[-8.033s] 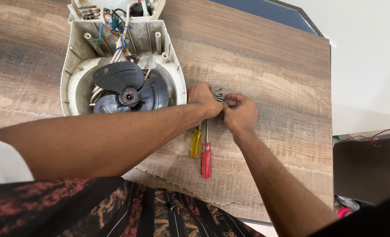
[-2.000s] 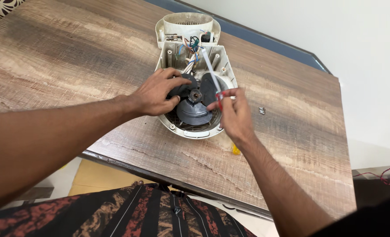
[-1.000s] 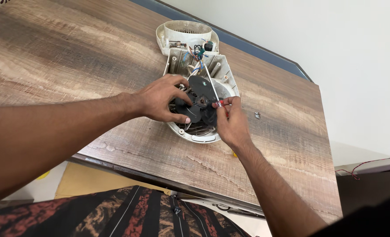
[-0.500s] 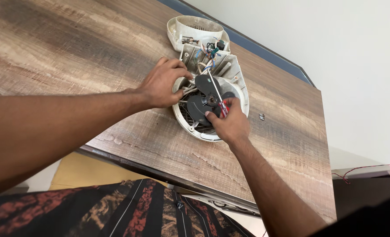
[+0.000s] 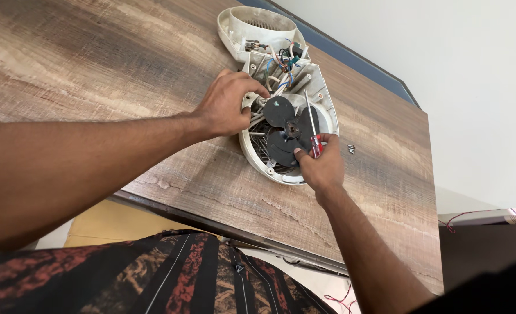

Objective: The person uses a red-handled screwdriver to tighten screws on the fan motor assembly inside a disassembled white fan housing. They repeatedly insert and tighten screws at the motor hub, occasionally repositioning the fan blades and housing.

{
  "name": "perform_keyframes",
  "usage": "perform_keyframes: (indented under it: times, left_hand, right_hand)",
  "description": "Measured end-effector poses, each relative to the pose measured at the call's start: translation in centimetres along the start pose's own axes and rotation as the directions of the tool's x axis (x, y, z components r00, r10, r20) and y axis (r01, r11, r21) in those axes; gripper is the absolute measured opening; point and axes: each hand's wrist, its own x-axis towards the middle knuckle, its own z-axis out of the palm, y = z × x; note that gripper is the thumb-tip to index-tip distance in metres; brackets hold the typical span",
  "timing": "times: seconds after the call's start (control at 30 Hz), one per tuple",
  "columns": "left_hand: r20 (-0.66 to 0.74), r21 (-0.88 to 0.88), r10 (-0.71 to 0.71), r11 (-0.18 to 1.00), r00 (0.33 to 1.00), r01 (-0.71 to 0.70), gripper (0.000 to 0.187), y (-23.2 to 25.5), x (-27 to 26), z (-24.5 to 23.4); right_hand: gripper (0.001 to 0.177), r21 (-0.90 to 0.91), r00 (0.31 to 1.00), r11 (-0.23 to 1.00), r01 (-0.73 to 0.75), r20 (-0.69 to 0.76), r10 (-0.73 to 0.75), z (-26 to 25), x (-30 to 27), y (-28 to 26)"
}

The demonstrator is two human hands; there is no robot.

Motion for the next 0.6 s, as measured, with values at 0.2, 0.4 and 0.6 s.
perform_keyframes:
  times: [0.2,0.4,0.6]
  left_hand:
    - [0.023,-0.095,-0.075,0.993,0.997,0.077,0.037,0.2,-0.6,0.1]
    - [0.029,-0.118,-0.003,0.993,1.0,0.006,0.026,-0.3,-1.1,0.1]
    - [0.076,-0.057,-0.029,0.998,0.997,0.033,0.024,0.5,-1.7,0.5]
  right_hand:
    - [0.058,0.07,1.0,0.997,0.01,-0.027,-0.008,-0.1,0.8,0.7]
    - [0.06,-0.001,0.999,1.0,-0.023,-0.039,0.023,-0.5,1.5,0.5]
    - [0.061,-0.031,0.999,0.999,0.007,-0.049,-0.008,-0.9,2.0,0.6]
